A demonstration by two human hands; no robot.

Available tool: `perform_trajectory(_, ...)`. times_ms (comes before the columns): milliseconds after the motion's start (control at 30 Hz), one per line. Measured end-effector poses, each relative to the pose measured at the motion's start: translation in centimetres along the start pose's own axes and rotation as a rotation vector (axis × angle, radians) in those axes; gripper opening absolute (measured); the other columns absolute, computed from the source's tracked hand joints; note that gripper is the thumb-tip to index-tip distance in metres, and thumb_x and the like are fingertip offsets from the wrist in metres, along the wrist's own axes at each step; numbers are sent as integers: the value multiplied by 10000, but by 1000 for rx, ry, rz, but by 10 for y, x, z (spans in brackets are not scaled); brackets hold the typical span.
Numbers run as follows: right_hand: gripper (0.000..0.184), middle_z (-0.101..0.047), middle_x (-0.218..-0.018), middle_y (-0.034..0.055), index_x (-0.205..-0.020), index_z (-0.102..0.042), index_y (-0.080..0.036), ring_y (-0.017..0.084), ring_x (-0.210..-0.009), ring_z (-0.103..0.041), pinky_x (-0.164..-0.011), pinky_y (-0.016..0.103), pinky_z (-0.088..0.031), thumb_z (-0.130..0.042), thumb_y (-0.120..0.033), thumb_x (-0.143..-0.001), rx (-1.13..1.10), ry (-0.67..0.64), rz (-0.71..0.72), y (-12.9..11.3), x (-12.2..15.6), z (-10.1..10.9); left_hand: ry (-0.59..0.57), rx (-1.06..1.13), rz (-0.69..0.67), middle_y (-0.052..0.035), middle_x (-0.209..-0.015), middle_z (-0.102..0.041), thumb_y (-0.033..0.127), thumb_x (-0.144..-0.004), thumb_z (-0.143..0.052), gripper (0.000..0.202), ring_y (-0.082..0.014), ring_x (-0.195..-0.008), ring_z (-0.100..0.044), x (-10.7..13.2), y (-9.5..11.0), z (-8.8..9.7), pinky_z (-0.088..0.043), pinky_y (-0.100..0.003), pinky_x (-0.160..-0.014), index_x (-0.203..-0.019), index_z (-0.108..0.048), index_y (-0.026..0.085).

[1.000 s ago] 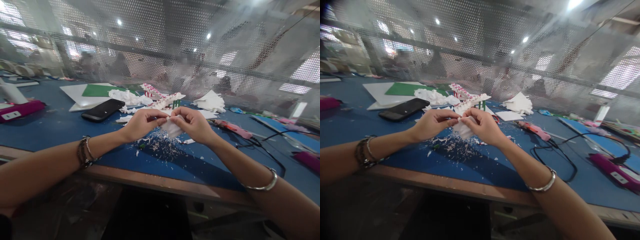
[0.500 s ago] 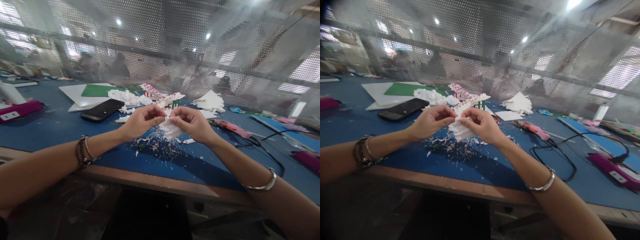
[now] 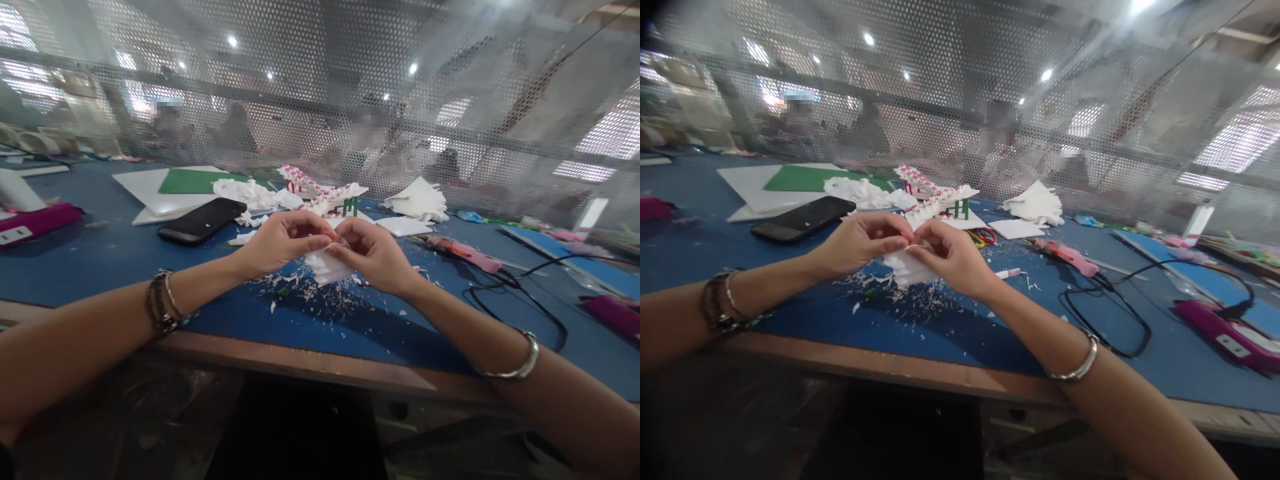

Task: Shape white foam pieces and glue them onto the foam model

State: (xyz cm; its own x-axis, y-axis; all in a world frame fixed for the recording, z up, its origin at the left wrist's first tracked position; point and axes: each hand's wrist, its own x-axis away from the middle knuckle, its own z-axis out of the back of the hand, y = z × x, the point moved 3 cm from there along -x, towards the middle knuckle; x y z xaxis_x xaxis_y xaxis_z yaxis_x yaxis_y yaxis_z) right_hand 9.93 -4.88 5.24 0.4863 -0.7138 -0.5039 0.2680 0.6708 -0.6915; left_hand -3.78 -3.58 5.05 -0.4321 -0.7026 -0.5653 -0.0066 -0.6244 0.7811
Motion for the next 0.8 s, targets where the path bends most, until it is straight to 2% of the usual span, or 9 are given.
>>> perform_trajectory(133,120,-347,-527,-83,-788,-460,-181,32,-430,-278,-388,184,-206,-533,-265,-746,-46,-9,-4,-5,0,-2,38,132,64,15,-622,-536,344,-626,-646,252,-60,-499,-455,1,-4,0,-341,-174,-420,-752,-496,184)
perform_trajectory(267,224,-355,-524,-82,-976,-470,-190,40,-428,-261,-393,193,-207,-507,-258,-766,-81,-47,-14,-7,1,-5,43,278,101,37,-637,-488,353,-594,-671,336,-53,-508,-438,1,-7,-2,-354,-167,-440,-737,-410,196)
perform_trajectory(400,176,-436,-603,-41,-875,-572,-161,43,-485,-291,-429,206,-227,-521,-275,-751,-22,-20,4,-11,2,-6,49,282,99,48,-628,-429,390,-569,-676,408,-49,-494,-407,1,-7,-2,-334,-166,-416,-659,-327,198)
perform_trajectory(567,193,-463,-607,-31,-862,-586,-147,43,-492,-324,-431,202,-233,-522,-289,-749,9,-25,-17,-12,3,-6,14,233,69,46,-594,-427,437,-591,-649,396,-46,-465,-393,1,-6,-3,-332,-168,-401,-630,-339,194)
perform_trajectory(700,188,-510,-647,-19,-864,-580,-143,47,-511,-363,-455,199,-273,-516,-281,-754,69,30,5,-12,1,-1,53,66,7,12,-645,-493,444,-680,-565,291,-71,-514,-454,2,-5,-1,-377,-180,-432,-703,-440,183)
perform_trajectory(800,185,-507,-615,-28,-872,-581,-152,52,-496,-363,-466,206,-284,-505,-280,-762,206,132,38,-12,-1,6,106,-242,-177,-39,-837,-561,369,-719,-557,250,-115,-747,-537,4,2,2,-454,-200,-615,-857,-513,165)
